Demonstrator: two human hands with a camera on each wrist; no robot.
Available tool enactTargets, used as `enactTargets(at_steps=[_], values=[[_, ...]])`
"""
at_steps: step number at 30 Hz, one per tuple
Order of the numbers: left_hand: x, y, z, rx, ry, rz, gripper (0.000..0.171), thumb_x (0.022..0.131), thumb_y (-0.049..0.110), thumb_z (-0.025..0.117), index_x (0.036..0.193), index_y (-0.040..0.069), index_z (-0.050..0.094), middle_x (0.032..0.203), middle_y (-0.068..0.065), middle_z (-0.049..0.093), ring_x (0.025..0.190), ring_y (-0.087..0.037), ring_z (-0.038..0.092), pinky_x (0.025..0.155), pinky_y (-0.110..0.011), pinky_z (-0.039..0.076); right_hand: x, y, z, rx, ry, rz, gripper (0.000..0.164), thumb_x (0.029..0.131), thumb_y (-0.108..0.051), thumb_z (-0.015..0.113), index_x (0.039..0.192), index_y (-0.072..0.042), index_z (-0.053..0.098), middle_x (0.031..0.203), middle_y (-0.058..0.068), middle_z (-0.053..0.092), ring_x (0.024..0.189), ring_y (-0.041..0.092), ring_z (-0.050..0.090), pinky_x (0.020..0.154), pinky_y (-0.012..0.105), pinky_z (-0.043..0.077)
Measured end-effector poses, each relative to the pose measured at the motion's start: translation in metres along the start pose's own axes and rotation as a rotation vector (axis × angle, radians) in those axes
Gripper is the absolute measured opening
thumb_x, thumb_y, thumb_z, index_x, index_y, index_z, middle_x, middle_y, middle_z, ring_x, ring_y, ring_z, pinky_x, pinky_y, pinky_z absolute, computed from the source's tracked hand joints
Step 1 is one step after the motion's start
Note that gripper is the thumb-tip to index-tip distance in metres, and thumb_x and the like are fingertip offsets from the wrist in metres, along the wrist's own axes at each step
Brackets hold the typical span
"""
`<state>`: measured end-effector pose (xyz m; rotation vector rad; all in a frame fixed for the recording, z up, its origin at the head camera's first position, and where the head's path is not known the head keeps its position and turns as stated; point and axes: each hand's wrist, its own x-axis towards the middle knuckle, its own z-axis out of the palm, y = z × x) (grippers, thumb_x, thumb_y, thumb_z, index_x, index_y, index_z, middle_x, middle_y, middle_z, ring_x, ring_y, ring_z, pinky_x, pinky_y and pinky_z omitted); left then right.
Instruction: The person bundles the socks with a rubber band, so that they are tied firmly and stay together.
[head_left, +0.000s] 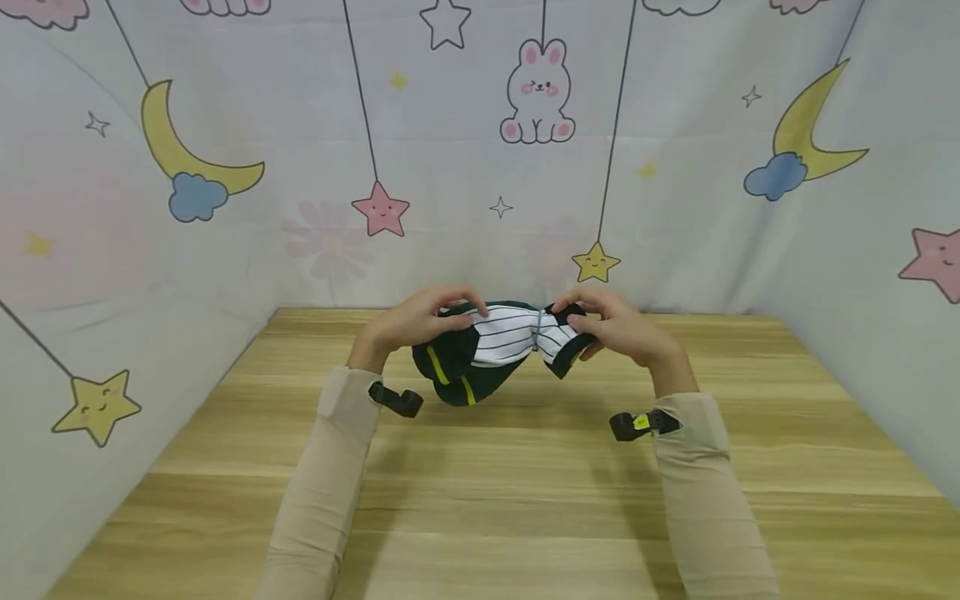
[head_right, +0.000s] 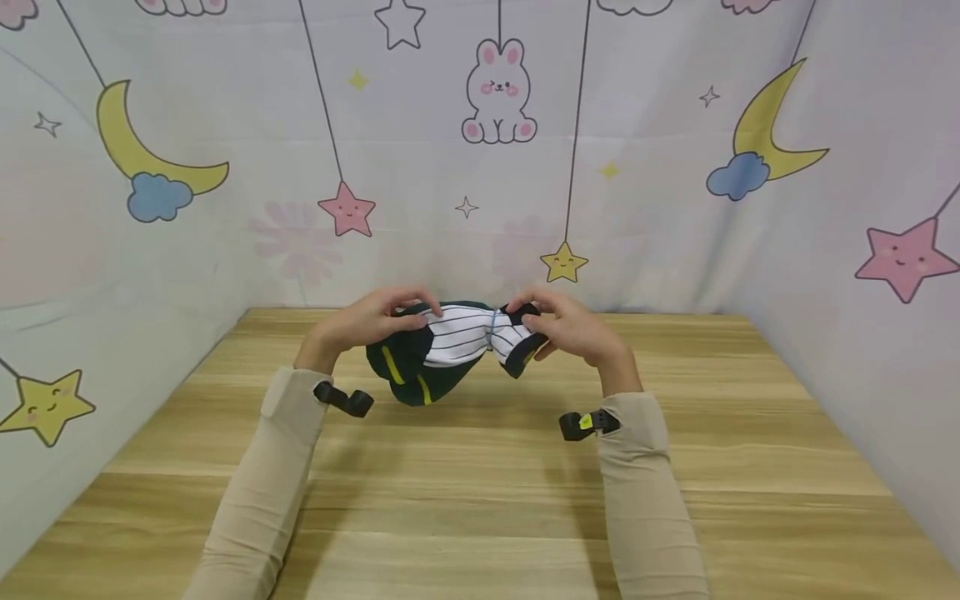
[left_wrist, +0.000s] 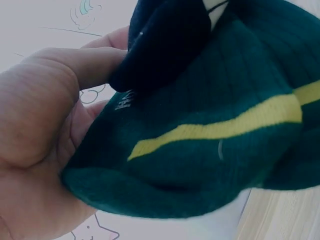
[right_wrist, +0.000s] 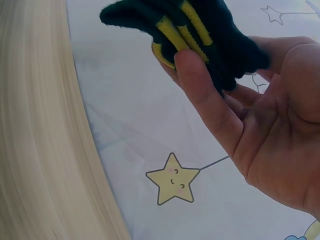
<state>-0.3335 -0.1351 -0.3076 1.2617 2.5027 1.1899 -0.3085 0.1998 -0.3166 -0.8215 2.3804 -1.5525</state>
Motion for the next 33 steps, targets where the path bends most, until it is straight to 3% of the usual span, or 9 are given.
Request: enactTargets(at_steps=[7,17,27,33], values=[[0.001,-0.003,0.002,0.022,-0.055,-0.008,0.018,0.103,0.011,0.056,0.117,0.016,0.066,0.129,-0.003,0.061,0.139,-0.026,0.043,0.116,-0.050,0.027,0.000,0.006,0.001,0.012,-0.086,0.064,0.026,0.103,-0.011,0.056,0.128,-0.003,0.053,0.129,0.026,0.049,0.092,0.032,0.066,0.071,0.049,0.058],[0.003,-0.011,0.006,0.062,-0.116,-0.018,0.019,0.103,0.011,0.056,0.119,0.015,0.067,0.127,-0.004,0.063,0.121,-0.022,0.053,0.106,-0.046,0.040,0.000,0.010,0.003,-0.003,-0.124,0.127,0.029,0.097,-0.012,0.066,0.124,-0.004,0.056,0.125,0.024,0.054,0.095,0.033,0.064,0.071,0.051,0.058],[0.006,-0.016,0.012,0.056,-0.198,-0.011,0.022,0.103,0.008,0.055,0.120,0.013,0.068,0.127,-0.003,0.065,0.123,-0.020,0.054,0.106,-0.042,0.041,0.000,0.017,0.005,-0.011,-0.179,0.147,0.007,0.100,-0.005,0.057,0.106,-0.001,0.055,0.118,0.020,0.056,0.088,0.029,0.063,0.071,0.058,0.056],[0.008,-0.020,0.016,0.042,-0.256,-0.023,0.024,0.102,0.005,0.056,0.123,0.010,0.068,0.128,-0.004,0.065,0.124,-0.019,0.054,0.107,-0.040,0.040,0.001,0.022,0.007,-0.041,-0.222,0.159,0.007,0.100,-0.003,0.055,0.102,0.000,0.061,0.110,0.017,0.057,0.084,0.026,0.063,0.074,0.061,0.055]])
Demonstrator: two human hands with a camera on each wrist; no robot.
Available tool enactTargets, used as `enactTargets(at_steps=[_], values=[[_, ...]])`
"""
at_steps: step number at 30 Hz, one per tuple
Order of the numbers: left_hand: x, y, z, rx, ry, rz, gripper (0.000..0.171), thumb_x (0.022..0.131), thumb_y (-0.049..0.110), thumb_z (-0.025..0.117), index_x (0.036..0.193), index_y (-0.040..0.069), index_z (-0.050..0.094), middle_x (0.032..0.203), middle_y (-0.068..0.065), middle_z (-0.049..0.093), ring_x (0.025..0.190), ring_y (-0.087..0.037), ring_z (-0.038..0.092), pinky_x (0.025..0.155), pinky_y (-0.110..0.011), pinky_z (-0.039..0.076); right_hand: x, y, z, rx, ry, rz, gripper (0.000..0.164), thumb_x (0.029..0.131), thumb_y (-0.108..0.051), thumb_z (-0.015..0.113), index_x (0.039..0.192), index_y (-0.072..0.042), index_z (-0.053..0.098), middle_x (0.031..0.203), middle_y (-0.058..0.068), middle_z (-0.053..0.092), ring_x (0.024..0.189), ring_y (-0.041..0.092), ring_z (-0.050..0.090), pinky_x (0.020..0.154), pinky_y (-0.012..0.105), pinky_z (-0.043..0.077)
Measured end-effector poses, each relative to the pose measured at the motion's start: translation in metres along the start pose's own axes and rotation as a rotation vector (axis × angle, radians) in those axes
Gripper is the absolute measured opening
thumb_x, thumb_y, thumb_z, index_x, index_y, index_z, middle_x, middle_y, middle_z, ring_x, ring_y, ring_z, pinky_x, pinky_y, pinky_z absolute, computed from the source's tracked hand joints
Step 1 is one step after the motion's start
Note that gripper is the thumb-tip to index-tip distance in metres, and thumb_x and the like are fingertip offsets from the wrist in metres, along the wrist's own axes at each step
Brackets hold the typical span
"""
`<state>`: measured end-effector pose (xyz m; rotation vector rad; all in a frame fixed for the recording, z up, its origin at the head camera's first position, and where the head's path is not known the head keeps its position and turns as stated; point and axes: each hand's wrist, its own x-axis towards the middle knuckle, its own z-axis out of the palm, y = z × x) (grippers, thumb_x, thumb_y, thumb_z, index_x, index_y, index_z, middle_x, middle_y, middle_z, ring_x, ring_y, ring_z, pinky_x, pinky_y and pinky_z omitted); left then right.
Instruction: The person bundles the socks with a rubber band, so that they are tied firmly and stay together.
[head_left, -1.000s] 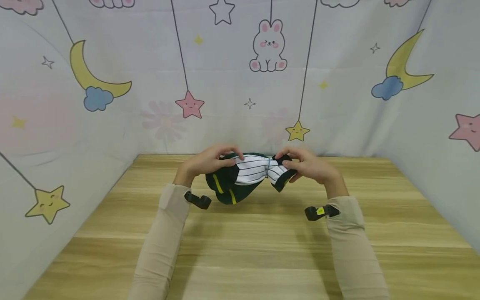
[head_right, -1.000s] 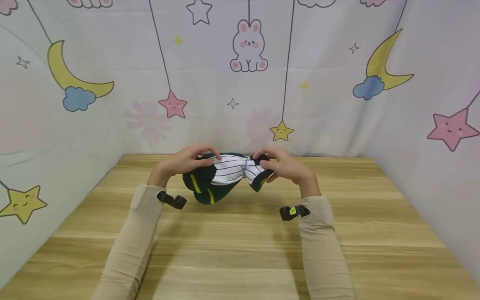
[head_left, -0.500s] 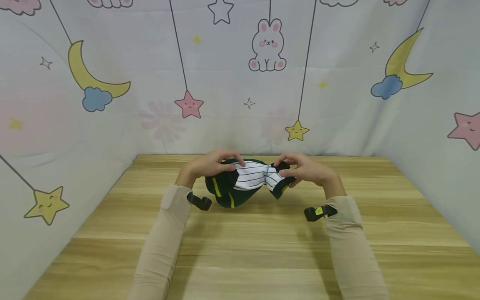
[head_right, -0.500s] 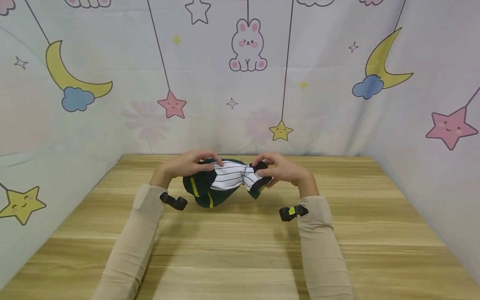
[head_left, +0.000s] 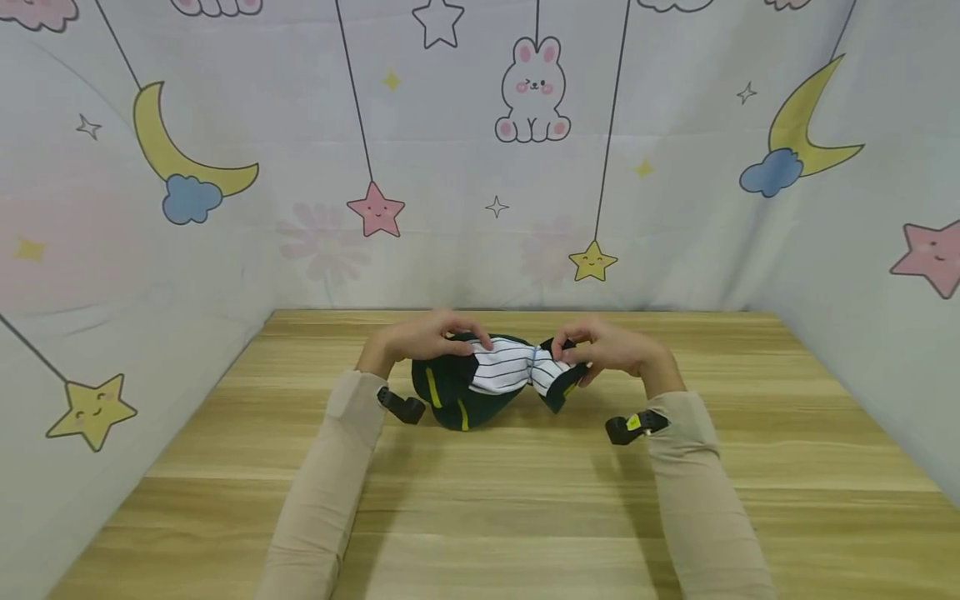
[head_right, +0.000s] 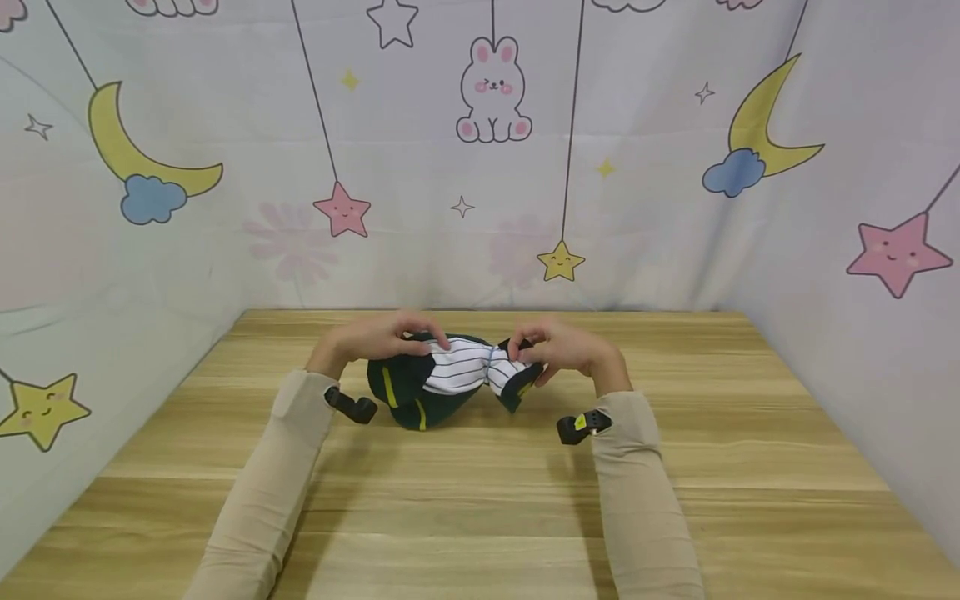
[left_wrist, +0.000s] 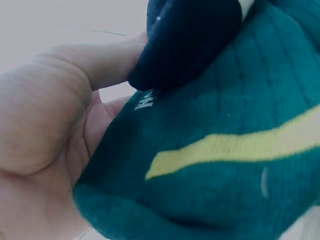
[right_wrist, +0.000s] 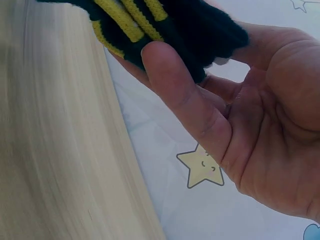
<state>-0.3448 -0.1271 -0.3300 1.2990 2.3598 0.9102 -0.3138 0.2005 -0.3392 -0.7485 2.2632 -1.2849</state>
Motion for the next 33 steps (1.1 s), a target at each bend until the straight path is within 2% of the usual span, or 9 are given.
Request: enactTargets(at_steps=[5,9,12,19,26,33], values=[[0.003,-0.003,0.002,0.030,-0.043,0.012,0.025,0.101,0.003,0.057,0.123,0.009,0.069,0.126,-0.003,0.066,0.123,-0.019,0.054,0.108,-0.040,0.039,0.001,0.003,0.001,-0.030,-0.049,0.008,0.008,0.100,-0.001,0.054,0.101,0.000,0.062,0.112,0.016,0.057,0.088,0.024,0.062,0.073,0.057,0.056],[0.005,-0.003,0.004,0.067,-0.077,-0.018,0.026,0.101,0.005,0.057,0.124,0.012,0.069,0.129,-0.001,0.064,0.126,-0.018,0.052,0.109,-0.041,0.038,0.002,0.006,0.000,-0.058,-0.096,0.014,0.009,0.101,-0.002,0.052,0.103,0.000,0.061,0.112,0.014,0.057,0.090,0.023,0.061,0.074,0.054,0.057],[0.007,-0.002,0.006,0.111,-0.094,-0.047,0.027,0.101,0.007,0.058,0.124,0.015,0.070,0.131,0.000,0.063,0.131,-0.019,0.049,0.112,-0.041,0.035,0.003,0.008,-0.001,-0.066,-0.116,0.041,0.010,0.102,-0.002,0.051,0.105,-0.001,0.061,0.112,0.014,0.057,0.093,0.024,0.060,0.076,0.053,0.057],[0.013,-0.007,0.013,0.190,-0.144,-0.052,0.027,0.100,0.007,0.060,0.124,0.014,0.070,0.130,0.000,0.064,0.131,-0.021,0.050,0.113,-0.041,0.035,0.006,0.013,0.001,-0.081,-0.148,0.111,0.012,0.101,0.000,0.051,0.107,-0.003,0.061,0.118,0.015,0.057,0.100,0.025,0.059,0.078,0.052,0.057],[0.016,-0.005,0.018,0.192,-0.191,-0.189,0.029,0.097,0.007,0.066,0.123,0.018,0.070,0.135,0.000,0.061,0.135,-0.025,0.047,0.112,-0.042,0.036,0.007,0.015,0.003,-0.114,-0.146,0.133,0.012,0.099,-0.001,0.053,0.107,-0.004,0.062,0.118,0.012,0.055,0.097,0.023,0.059,0.077,0.050,0.057],[0.017,-0.003,0.022,0.232,-0.209,-0.208,0.030,0.096,0.006,0.067,0.123,0.019,0.070,0.135,-0.001,0.061,0.133,-0.028,0.049,0.110,-0.043,0.038,0.006,0.014,0.004,-0.096,-0.158,0.177,0.011,0.099,-0.009,0.061,0.108,-0.002,0.061,0.112,0.010,0.058,0.093,0.020,0.060,0.074,0.045,0.058]])
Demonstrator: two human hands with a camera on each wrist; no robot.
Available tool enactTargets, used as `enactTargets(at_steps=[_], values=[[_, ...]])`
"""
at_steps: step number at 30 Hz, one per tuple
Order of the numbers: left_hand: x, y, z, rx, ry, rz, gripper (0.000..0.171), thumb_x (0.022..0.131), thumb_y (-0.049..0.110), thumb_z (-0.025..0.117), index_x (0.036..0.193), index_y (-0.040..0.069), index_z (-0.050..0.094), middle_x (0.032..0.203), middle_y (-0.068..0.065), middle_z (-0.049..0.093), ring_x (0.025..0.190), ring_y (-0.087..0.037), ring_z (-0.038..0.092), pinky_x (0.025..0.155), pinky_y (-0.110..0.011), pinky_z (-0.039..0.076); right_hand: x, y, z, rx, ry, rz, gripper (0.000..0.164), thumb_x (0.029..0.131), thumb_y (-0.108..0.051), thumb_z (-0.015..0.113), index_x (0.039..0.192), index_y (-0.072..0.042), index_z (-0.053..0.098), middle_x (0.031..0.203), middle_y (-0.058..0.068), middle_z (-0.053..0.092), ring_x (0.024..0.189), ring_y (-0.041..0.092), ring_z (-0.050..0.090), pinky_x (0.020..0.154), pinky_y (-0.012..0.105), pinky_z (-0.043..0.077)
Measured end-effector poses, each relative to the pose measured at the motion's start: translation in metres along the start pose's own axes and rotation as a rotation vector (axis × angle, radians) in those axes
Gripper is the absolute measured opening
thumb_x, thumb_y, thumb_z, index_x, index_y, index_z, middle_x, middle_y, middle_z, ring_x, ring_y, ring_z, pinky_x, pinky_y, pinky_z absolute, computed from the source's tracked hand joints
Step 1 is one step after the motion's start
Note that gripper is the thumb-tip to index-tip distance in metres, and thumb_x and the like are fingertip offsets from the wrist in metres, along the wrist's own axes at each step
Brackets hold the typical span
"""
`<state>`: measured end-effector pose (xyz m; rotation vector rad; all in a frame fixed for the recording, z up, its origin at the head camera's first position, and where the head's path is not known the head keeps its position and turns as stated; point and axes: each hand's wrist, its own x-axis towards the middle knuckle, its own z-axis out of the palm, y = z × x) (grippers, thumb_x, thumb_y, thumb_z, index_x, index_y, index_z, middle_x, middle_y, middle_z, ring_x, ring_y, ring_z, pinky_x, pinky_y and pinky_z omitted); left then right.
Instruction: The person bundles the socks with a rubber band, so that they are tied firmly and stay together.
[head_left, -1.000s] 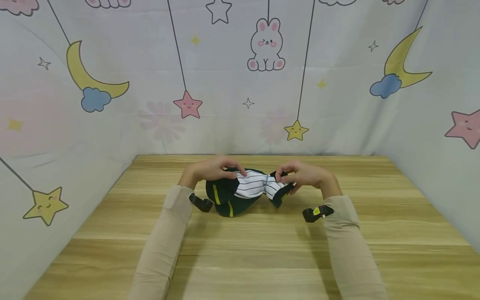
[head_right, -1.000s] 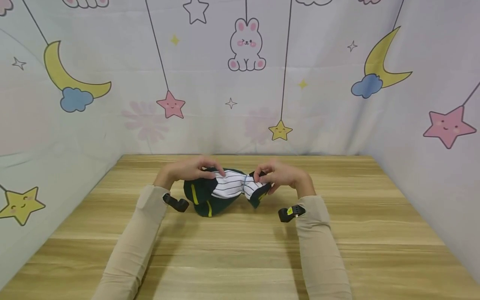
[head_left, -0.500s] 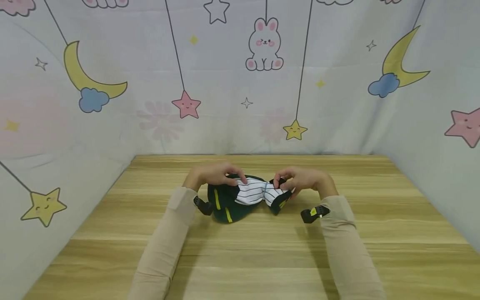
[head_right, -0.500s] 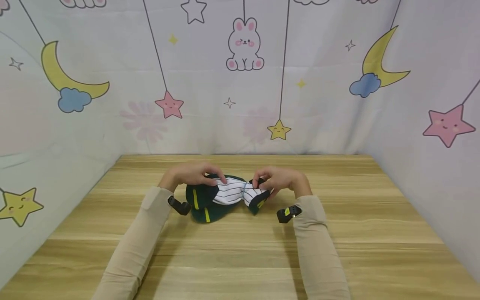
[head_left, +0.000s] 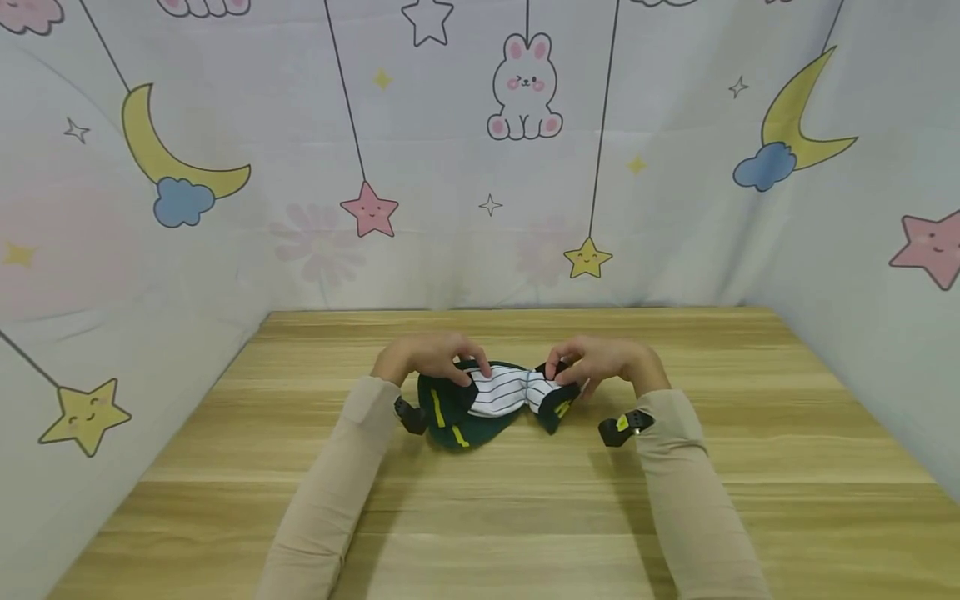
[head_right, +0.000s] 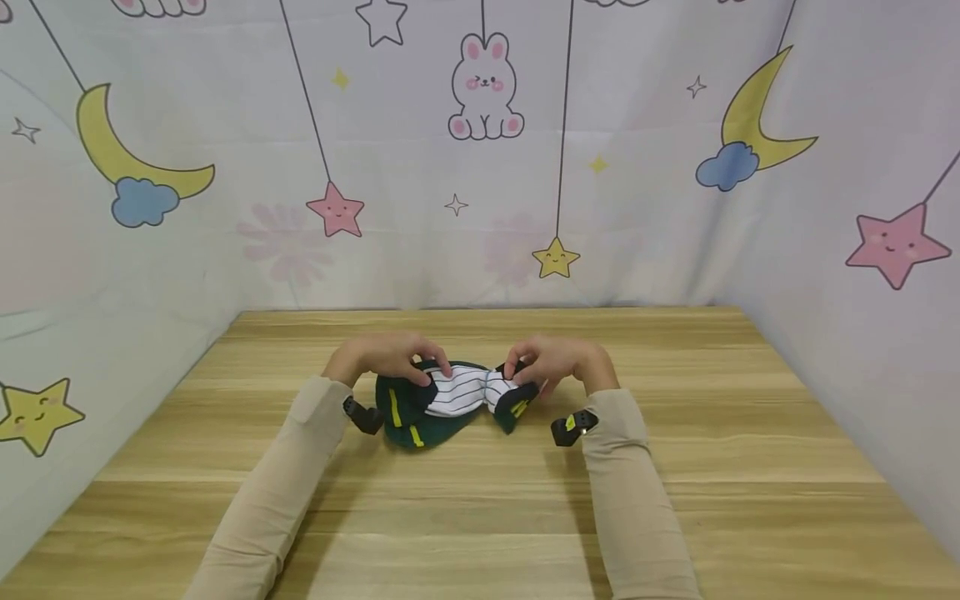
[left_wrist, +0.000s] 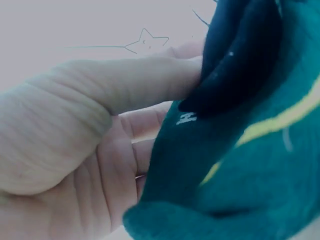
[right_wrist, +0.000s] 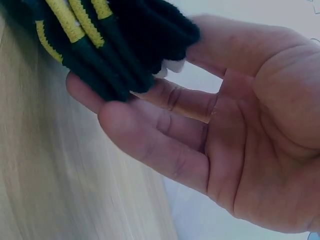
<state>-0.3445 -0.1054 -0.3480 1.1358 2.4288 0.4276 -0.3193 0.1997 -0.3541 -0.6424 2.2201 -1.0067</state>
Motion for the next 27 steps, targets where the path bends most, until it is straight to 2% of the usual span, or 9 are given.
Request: enactTargets(at_steps=[5,12,17,21,27], values=[[0.0004,-0.0013,0.0015,0.013,-0.001,-0.011,0.031,0.096,0.007,0.067,0.124,0.019,0.069,0.138,-0.003,0.059,0.133,-0.029,0.049,0.110,-0.044,0.038,0.0013,0.0000,0.0008,-0.012,-0.003,0.007,0.016,0.097,-0.012,0.065,0.108,-0.001,0.061,0.109,0.009,0.059,0.089,0.018,0.059,0.070,0.040,0.057],[0.0036,-0.0053,0.0029,0.018,0.021,-0.017,0.032,0.097,0.004,0.064,0.126,0.018,0.067,0.141,-0.005,0.057,0.135,-0.029,0.047,0.110,-0.045,0.038,0.0026,-0.0007,0.0019,-0.006,0.034,0.034,0.015,0.097,-0.010,0.064,0.109,-0.001,0.061,0.110,0.009,0.058,0.086,0.018,0.055,0.069,0.038,0.055],[0.0047,-0.0064,0.0034,0.042,0.023,-0.029,0.033,0.097,0.005,0.065,0.125,0.021,0.068,0.140,-0.004,0.058,0.132,-0.030,0.050,0.108,-0.045,0.040,0.0042,0.0010,0.0022,-0.010,0.024,0.046,0.015,0.098,-0.010,0.064,0.110,-0.002,0.060,0.109,0.010,0.056,0.083,0.019,0.053,0.067,0.036,0.053],[0.0051,-0.0070,0.0043,0.057,0.017,-0.057,0.033,0.097,0.007,0.065,0.125,0.024,0.068,0.140,-0.004,0.057,0.131,-0.029,0.051,0.108,-0.046,0.040,0.0045,0.0014,0.0019,-0.029,0.013,0.044,0.014,0.098,-0.009,0.064,0.110,-0.003,0.060,0.106,0.011,0.057,0.081,0.019,0.054,0.065,0.034,0.051],[0.0049,-0.0086,0.0062,0.029,0.000,-0.100,0.030,0.097,0.014,0.067,0.125,0.026,0.068,0.142,-0.004,0.056,0.132,-0.027,0.050,0.109,-0.047,0.039,0.0065,0.0034,0.0016,-0.032,-0.015,0.040,0.014,0.099,-0.008,0.062,0.112,-0.004,0.059,0.101,0.010,0.059,0.079,0.019,0.055,0.062,0.032,0.048]])
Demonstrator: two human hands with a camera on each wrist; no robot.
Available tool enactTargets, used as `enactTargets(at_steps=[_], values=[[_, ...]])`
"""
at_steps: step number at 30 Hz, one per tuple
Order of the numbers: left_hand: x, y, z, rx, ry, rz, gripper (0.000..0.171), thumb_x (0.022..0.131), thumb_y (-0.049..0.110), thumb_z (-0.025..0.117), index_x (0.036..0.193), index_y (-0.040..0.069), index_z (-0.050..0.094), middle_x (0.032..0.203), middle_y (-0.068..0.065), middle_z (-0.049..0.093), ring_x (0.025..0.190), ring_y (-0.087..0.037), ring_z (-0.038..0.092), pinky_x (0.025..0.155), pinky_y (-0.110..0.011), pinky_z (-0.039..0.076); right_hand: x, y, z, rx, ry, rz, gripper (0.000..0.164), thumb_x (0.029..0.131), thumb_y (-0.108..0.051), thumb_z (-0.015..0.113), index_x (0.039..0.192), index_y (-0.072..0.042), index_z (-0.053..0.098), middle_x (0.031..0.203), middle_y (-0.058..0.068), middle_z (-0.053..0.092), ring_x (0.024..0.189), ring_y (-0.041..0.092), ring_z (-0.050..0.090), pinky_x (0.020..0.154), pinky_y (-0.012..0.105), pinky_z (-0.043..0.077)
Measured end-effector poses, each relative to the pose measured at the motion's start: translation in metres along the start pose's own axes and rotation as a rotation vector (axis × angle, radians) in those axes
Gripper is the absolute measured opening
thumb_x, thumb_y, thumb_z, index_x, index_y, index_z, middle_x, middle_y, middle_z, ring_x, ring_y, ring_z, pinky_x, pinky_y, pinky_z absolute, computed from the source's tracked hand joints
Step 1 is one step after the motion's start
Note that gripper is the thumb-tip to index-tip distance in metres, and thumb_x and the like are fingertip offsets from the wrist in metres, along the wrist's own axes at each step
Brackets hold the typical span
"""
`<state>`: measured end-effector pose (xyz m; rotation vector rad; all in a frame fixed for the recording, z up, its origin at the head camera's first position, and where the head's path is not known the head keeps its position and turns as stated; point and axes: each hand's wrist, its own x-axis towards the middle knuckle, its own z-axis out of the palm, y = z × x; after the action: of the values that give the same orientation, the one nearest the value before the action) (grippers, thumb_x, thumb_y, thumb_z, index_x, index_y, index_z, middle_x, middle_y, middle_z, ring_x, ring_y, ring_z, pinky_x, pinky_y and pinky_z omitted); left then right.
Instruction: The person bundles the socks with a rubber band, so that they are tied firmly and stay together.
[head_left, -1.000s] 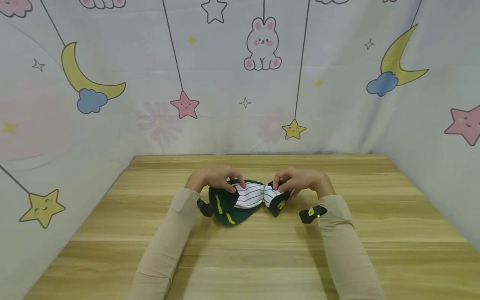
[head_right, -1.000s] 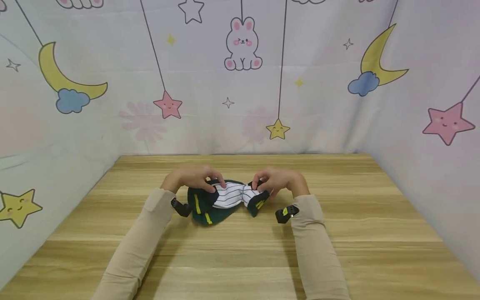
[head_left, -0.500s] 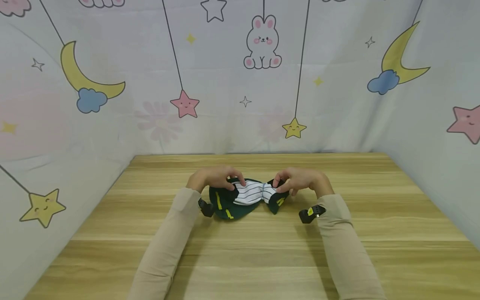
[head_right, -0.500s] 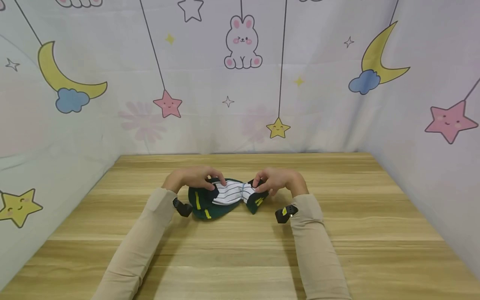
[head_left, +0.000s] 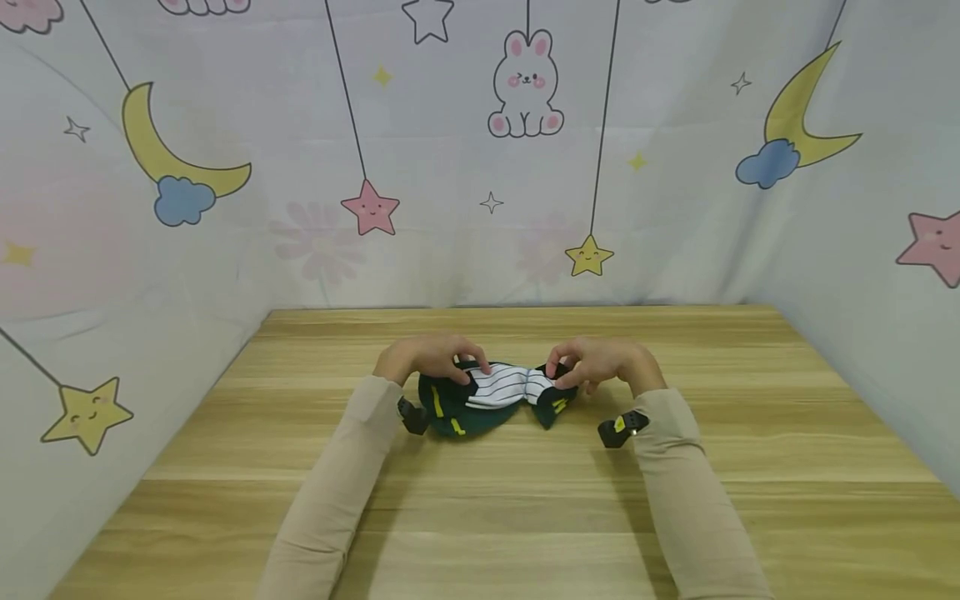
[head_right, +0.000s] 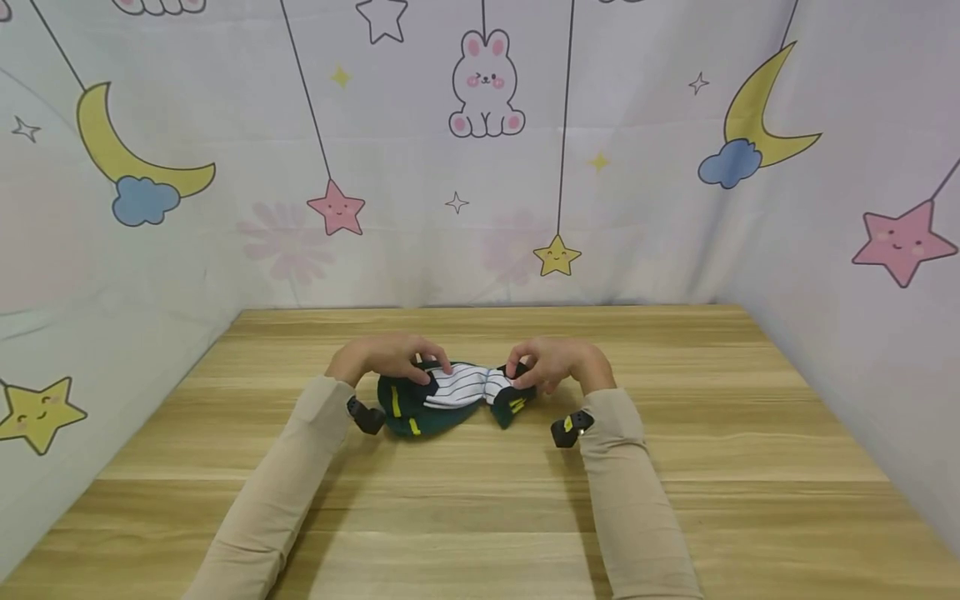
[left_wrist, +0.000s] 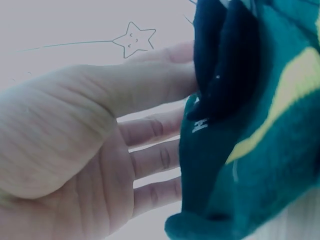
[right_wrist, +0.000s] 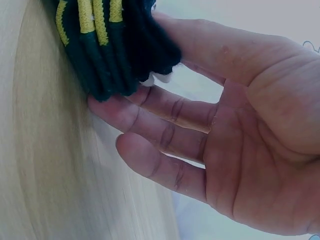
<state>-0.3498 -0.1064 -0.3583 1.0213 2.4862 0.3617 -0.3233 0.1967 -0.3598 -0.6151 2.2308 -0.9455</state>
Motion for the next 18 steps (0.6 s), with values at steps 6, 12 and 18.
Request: enactTargets(at_steps=[6,12,18], values=[[-0.0040,0.0010,-0.0004,-0.028,-0.019,-0.007,0.035,0.095,0.017,0.071,0.129,0.024,0.066,0.145,-0.005,0.052,0.134,-0.028,0.047,0.109,-0.046,0.038,0.0015,0.0012,0.0007,0.000,-0.009,0.019,0.014,0.100,-0.007,0.060,0.113,-0.004,0.057,0.097,0.009,0.061,0.071,0.018,0.052,0.061,0.031,0.046],[-0.0051,0.0023,-0.0007,-0.037,-0.035,-0.041,0.038,0.095,0.015,0.071,0.130,0.026,0.064,0.146,-0.006,0.052,0.134,-0.028,0.046,0.108,-0.045,0.040,0.0023,0.0015,0.0017,-0.033,-0.002,0.043,0.015,0.100,-0.007,0.060,0.114,-0.003,0.057,0.098,0.009,0.061,0.067,0.018,0.052,0.062,0.032,0.047],[-0.0042,0.0016,-0.0003,-0.034,-0.049,-0.044,0.038,0.095,0.016,0.071,0.131,0.027,0.064,0.146,-0.006,0.051,0.135,-0.027,0.046,0.108,-0.043,0.040,0.0019,0.0010,0.0010,-0.047,-0.004,0.045,0.013,0.100,-0.007,0.060,0.113,-0.004,0.058,0.098,0.009,0.062,0.065,0.017,0.051,0.061,0.031,0.045]])
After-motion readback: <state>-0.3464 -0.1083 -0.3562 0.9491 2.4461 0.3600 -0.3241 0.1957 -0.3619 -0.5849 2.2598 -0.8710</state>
